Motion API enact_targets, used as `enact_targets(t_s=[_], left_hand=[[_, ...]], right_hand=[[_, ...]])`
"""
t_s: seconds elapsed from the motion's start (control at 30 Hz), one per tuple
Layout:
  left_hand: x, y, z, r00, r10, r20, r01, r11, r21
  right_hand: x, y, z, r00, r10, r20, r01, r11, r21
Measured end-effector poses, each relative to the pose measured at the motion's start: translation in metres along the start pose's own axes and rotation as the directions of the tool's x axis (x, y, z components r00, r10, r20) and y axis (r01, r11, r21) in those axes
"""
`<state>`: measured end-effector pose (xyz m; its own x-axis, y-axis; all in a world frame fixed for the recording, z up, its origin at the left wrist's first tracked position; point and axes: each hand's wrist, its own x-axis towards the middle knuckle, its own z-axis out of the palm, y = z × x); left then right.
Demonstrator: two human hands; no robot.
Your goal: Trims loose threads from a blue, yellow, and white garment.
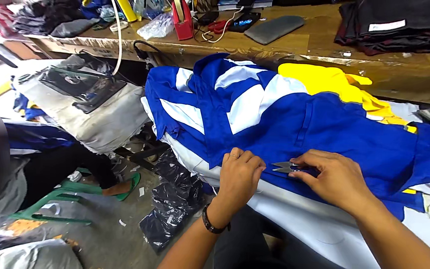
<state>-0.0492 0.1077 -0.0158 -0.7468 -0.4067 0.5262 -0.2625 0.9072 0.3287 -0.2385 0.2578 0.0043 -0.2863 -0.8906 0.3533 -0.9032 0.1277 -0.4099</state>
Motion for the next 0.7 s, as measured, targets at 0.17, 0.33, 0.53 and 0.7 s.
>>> enact_targets(t_s=[0.17,0.33,0.53,0.7], left_hand=[[0.001,0.002,0.000,1.000,-0.013,-0.028,0.012,0.999,-0.031],[-0.003,-0.004,-0.001,0.992,-0.067,-0.111,0.047,0.984,-0.171],[-0.017,-0.017,-0.014,0.842,-0.512,-0.168,0.207,0.596,-0.776],[-0.019,-0.018,-0.018,0.811,-0.572,-0.124,0.181,0.446,-0.876]], right_hand=[[0.001,0.003,0.001,1.000,-0.005,0.007,0.005,1.000,-0.008],[0.002,-0.001,-0.001,1.000,0.026,0.011,-0.026,0.999,0.024],[0.012,-0.028,0.018,0.997,-0.008,-0.073,0.019,0.988,0.155],[0.029,-0.048,0.034,0.994,-0.100,-0.049,0.104,0.989,0.109]])
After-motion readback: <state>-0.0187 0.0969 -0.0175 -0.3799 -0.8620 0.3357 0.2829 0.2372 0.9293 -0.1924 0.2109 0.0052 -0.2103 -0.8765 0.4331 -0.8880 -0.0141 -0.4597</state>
